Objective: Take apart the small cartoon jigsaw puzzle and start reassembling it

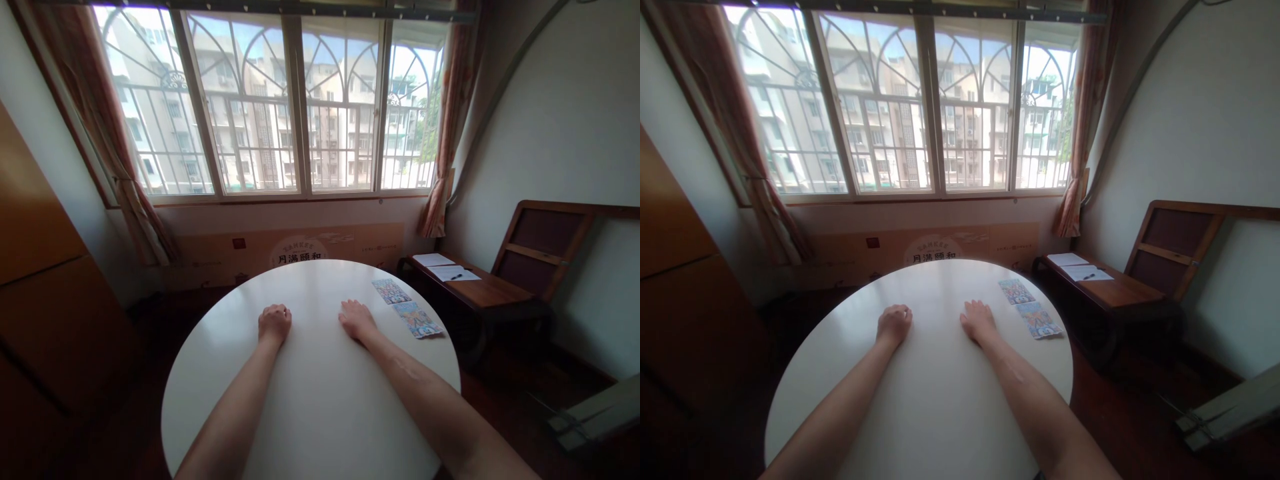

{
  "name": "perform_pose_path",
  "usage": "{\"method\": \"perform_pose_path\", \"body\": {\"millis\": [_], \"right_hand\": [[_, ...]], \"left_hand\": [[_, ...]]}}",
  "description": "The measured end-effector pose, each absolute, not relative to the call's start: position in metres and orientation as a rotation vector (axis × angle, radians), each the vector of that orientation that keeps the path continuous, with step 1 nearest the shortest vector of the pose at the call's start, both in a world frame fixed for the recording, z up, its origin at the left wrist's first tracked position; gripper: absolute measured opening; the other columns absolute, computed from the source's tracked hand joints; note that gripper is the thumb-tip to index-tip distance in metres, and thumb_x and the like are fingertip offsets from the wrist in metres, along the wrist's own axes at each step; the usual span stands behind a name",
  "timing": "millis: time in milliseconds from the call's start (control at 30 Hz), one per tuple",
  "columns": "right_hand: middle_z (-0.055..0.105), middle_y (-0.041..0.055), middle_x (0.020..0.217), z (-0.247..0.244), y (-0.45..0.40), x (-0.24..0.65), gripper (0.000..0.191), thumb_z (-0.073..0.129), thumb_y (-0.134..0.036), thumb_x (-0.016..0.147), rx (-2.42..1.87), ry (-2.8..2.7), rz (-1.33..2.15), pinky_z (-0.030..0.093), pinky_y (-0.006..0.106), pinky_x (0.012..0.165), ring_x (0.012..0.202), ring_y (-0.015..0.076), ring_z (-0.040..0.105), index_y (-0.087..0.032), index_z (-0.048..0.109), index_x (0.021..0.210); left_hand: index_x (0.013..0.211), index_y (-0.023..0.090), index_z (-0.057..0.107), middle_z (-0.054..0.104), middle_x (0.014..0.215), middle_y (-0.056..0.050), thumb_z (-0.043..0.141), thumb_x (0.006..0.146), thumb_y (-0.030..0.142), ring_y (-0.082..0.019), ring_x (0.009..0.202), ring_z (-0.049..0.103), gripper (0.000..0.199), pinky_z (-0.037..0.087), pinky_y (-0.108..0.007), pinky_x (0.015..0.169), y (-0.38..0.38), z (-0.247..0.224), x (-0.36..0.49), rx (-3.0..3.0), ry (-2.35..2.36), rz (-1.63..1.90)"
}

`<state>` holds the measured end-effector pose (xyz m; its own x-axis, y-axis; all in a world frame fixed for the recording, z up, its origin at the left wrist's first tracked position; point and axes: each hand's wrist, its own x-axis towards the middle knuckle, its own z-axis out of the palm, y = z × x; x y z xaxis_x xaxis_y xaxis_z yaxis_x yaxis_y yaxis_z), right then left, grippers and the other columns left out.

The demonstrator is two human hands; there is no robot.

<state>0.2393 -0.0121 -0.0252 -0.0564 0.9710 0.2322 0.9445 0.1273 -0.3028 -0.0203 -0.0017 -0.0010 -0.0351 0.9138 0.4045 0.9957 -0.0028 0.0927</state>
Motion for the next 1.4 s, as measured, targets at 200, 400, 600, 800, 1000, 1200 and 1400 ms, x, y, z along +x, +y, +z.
{"method": "perform_pose_path", "body": {"millis": [200, 400, 600, 800, 1000, 1200, 1400], "right_hand": [[0.057, 0.0115, 0.136, -0.024, -0.002, 0.241, 0.040, 0.062, -0.038, 0.098, -1.961, -1.978, 0.088, 0.052, 0.051, 0.097, 0.116, 0.0274, 0.060, -0.019, 0.057, 0.133], [0.057, 0.0114, 0.136, -0.024, 0.010, 0.240, 0.039, 0.062, -0.038, 0.098, -2.004, -1.947, 0.055, 0.053, 0.050, 0.097, 0.116, 0.0273, 0.060, -0.018, 0.058, 0.132], [0.059, 0.0111, 0.134, -0.028, 0.012, 0.240, 0.038, 0.062, -0.037, 0.098, -1.993, -1.945, 0.019, 0.054, 0.049, 0.095, 0.114, 0.0265, 0.061, -0.018, 0.058, 0.131], [0.059, 0.0111, 0.134, -0.023, 0.008, 0.238, 0.037, 0.062, -0.037, 0.099, -2.003, -1.941, 0.022, 0.054, 0.049, 0.095, 0.114, 0.0262, 0.062, -0.018, 0.059, 0.131], [0.058, 0.0112, 0.135, -0.021, 0.008, 0.238, 0.038, 0.062, -0.037, 0.098, -2.027, -1.940, 0.032, 0.053, 0.050, 0.096, 0.115, 0.0267, 0.061, -0.018, 0.058, 0.131], [0.059, 0.0110, 0.133, -0.024, 0.009, 0.239, 0.037, 0.062, -0.037, 0.098, -2.013, -1.954, 0.018, 0.054, 0.048, 0.094, 0.113, 0.0260, 0.062, -0.018, 0.059, 0.130], [0.059, 0.0109, 0.133, -0.022, 0.006, 0.240, 0.036, 0.062, -0.037, 0.099, -2.012, -1.953, 0.015, 0.054, 0.048, 0.094, 0.112, 0.0256, 0.062, -0.018, 0.059, 0.129]], "left_hand": [[0.101, 0.016, 0.073, 0.072, 0.112, -0.012, 0.042, 0.097, 0.029, -0.028, 0.107, 0.063, 0.034, 0.047, -0.036, 0.092, 0.002, -0.003, -0.021, -2.026, -2.068, -0.524], [0.101, 0.017, 0.072, 0.072, 0.109, -0.012, 0.045, 0.094, 0.027, -0.027, 0.104, 0.064, 0.029, 0.048, -0.035, 0.090, 0.009, -0.006, -0.024, -2.049, -2.085, -0.515], [0.105, 0.016, 0.070, 0.072, 0.111, -0.013, 0.047, 0.092, 0.027, -0.028, 0.106, 0.065, 0.029, 0.047, -0.037, 0.093, 0.012, -0.009, -0.025, -2.055, -2.095, -0.517], [0.104, 0.016, 0.071, 0.072, 0.113, -0.013, 0.048, 0.091, 0.026, -0.027, 0.108, 0.065, 0.028, 0.047, -0.035, 0.094, 0.007, -0.005, -0.026, -2.069, -2.101, -0.526], [0.103, 0.016, 0.071, 0.072, 0.112, -0.014, 0.047, 0.092, 0.026, -0.028, 0.108, 0.065, 0.029, 0.047, -0.037, 0.094, 0.009, -0.006, -0.026, -2.076, -2.100, -0.535], [0.106, 0.015, 0.071, 0.072, 0.112, -0.014, 0.048, 0.092, 0.026, -0.028, 0.109, 0.064, 0.029, 0.046, -0.035, 0.095, 0.009, -0.007, -0.026, -2.076, -2.108, -0.524], [0.106, 0.015, 0.071, 0.072, 0.112, -0.014, 0.047, 0.092, 0.026, -0.027, 0.109, 0.065, 0.030, 0.047, -0.035, 0.094, 0.006, -0.004, -0.025, -2.078, -2.113, -0.509]]}}
